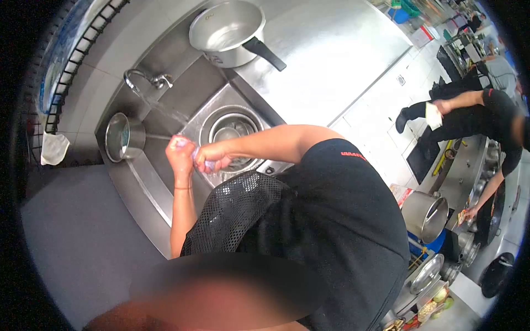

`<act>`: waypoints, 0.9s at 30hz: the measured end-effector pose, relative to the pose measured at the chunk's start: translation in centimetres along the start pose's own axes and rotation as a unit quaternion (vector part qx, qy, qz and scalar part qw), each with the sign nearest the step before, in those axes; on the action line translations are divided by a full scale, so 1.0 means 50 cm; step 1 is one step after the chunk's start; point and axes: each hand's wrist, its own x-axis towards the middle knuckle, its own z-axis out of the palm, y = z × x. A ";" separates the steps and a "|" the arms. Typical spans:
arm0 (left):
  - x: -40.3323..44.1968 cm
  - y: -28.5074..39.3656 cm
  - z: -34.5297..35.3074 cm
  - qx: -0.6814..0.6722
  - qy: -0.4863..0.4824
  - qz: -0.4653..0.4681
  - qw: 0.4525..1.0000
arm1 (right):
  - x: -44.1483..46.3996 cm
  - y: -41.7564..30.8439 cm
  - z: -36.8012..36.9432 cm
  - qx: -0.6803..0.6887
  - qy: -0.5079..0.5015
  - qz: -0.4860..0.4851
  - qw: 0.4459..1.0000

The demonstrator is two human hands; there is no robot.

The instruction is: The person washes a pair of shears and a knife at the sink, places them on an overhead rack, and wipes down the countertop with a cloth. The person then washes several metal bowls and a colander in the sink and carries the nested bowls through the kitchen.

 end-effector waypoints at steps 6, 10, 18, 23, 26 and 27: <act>-0.017 -0.007 0.021 -0.160 -0.099 -0.061 0.980 | -0.053 0.013 0.000 0.043 -0.049 0.039 0.997; -0.064 -0.048 0.062 -0.173 -0.076 -0.096 0.977 | -0.160 -0.010 0.006 -0.185 0.110 0.046 0.975; -0.170 -0.162 0.056 -0.081 -0.009 -0.268 0.960 | -0.486 -0.280 -0.032 -0.369 0.135 -0.243 0.887; -0.220 -0.135 0.073 -0.135 0.077 -0.357 0.921 | -0.624 -0.646 0.141 -0.311 0.232 -0.534 0.751; -0.207 -0.159 0.092 -0.131 0.092 -0.353 0.922 | -0.546 -0.768 0.155 -0.333 0.345 -0.624 0.617; -0.199 -0.174 0.096 -0.129 0.081 -0.340 0.928 | -0.532 -0.809 0.119 -0.404 0.388 -0.593 0.579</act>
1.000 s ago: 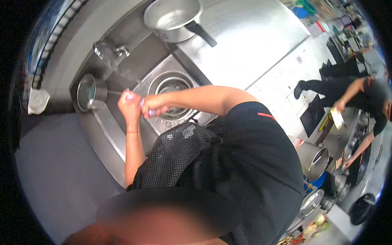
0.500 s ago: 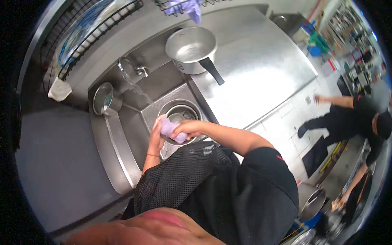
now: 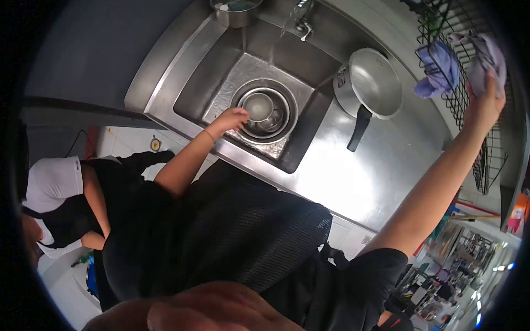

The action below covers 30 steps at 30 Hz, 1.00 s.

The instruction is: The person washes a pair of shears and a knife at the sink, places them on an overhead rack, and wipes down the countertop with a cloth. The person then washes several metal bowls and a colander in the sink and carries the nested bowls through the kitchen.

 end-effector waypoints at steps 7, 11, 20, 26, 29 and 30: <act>0.143 -0.009 -0.056 0.018 -0.014 0.022 0.999 | -0.188 0.027 0.237 -0.163 -0.090 -0.248 0.951; 0.203 -0.022 -0.109 0.118 -0.020 0.049 0.992 | -0.346 0.090 0.576 -0.158 -0.435 -0.169 0.870; 0.091 0.038 -0.294 -0.018 -0.071 -0.034 0.997 | -0.410 0.536 1.142 -0.423 -0.584 -0.094 0.686; 0.091 0.026 -0.326 0.031 -0.148 -0.012 0.988 | -0.351 0.544 1.194 -0.468 -0.581 -0.021 0.665; 0.155 -0.017 -0.271 0.074 -0.117 0.005 0.990 | -0.366 0.421 1.094 -0.363 -0.400 -0.049 0.840; 0.170 -0.009 -0.263 0.123 -0.143 0.035 0.981 | -0.367 0.347 1.038 -0.290 -0.424 0.035 0.857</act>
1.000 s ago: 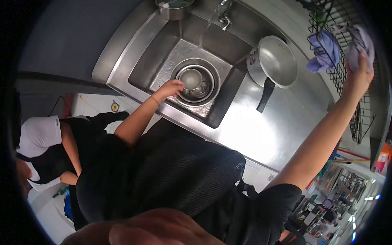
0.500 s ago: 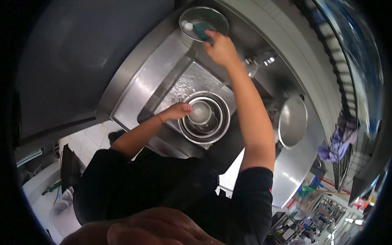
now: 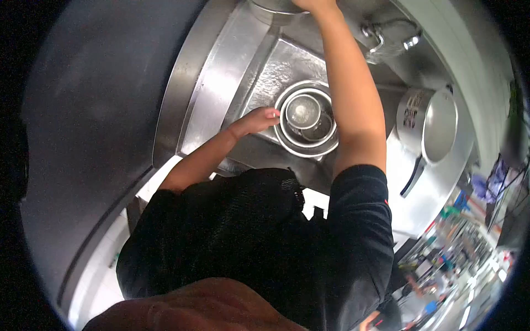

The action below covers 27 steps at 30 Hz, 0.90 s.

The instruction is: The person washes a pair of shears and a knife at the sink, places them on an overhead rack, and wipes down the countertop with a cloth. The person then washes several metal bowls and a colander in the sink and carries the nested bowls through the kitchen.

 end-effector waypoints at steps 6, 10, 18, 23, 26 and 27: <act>0.138 -0.062 0.060 0.114 -0.096 -0.064 0.987 | -0.428 0.182 0.034 0.296 0.058 0.019 0.953; 0.199 -0.087 0.072 0.237 -0.163 -0.012 0.958 | -0.690 0.261 0.113 0.700 0.058 0.341 0.624; 0.391 -0.105 0.171 0.535 -0.133 0.234 0.800 | -0.874 0.309 0.143 0.920 0.144 0.202 0.304; 0.403 -0.024 0.137 0.702 -0.116 0.118 0.693 | -0.859 0.293 0.138 0.910 0.119 0.100 0.385; 0.434 -0.044 0.084 0.799 -0.092 0.037 0.593 | -0.869 0.298 0.164 0.921 0.082 0.033 0.379; 0.475 -0.108 0.043 0.793 -0.024 0.047 0.607 | -0.865 0.296 0.164 0.925 0.081 0.012 0.371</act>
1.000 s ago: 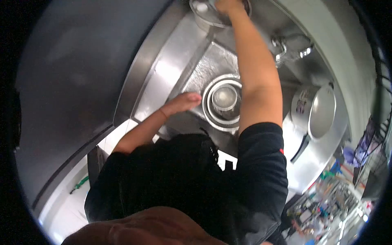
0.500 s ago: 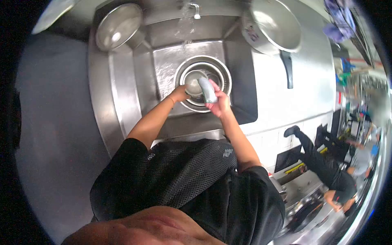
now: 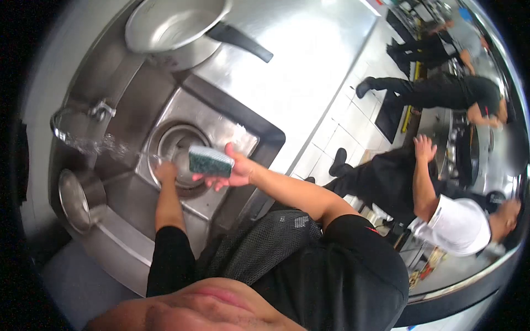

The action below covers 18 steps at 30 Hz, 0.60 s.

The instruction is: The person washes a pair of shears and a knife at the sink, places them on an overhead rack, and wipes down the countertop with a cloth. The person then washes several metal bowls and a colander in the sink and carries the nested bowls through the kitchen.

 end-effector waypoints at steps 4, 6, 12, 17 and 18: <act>0.086 -0.114 0.144 -0.286 -0.016 -0.070 0.955 | 0.009 0.010 -0.011 -0.062 0.004 -0.021 0.998; 0.003 -0.097 0.067 -0.538 -0.151 -0.176 0.811 | 0.005 0.000 0.008 -0.026 -0.016 -0.012 0.999; -0.266 0.024 -0.165 -0.597 -0.017 -0.115 0.794 | 0.033 0.022 -0.032 -0.154 0.188 -0.005 0.970; -0.359 0.039 -0.275 -0.421 0.345 0.098 0.833 | 0.072 0.051 -0.015 -0.647 0.254 -0.064 0.716; -0.368 0.048 -0.289 -0.506 0.306 0.082 0.802 | 0.094 0.064 -0.026 -0.795 0.216 -0.166 0.542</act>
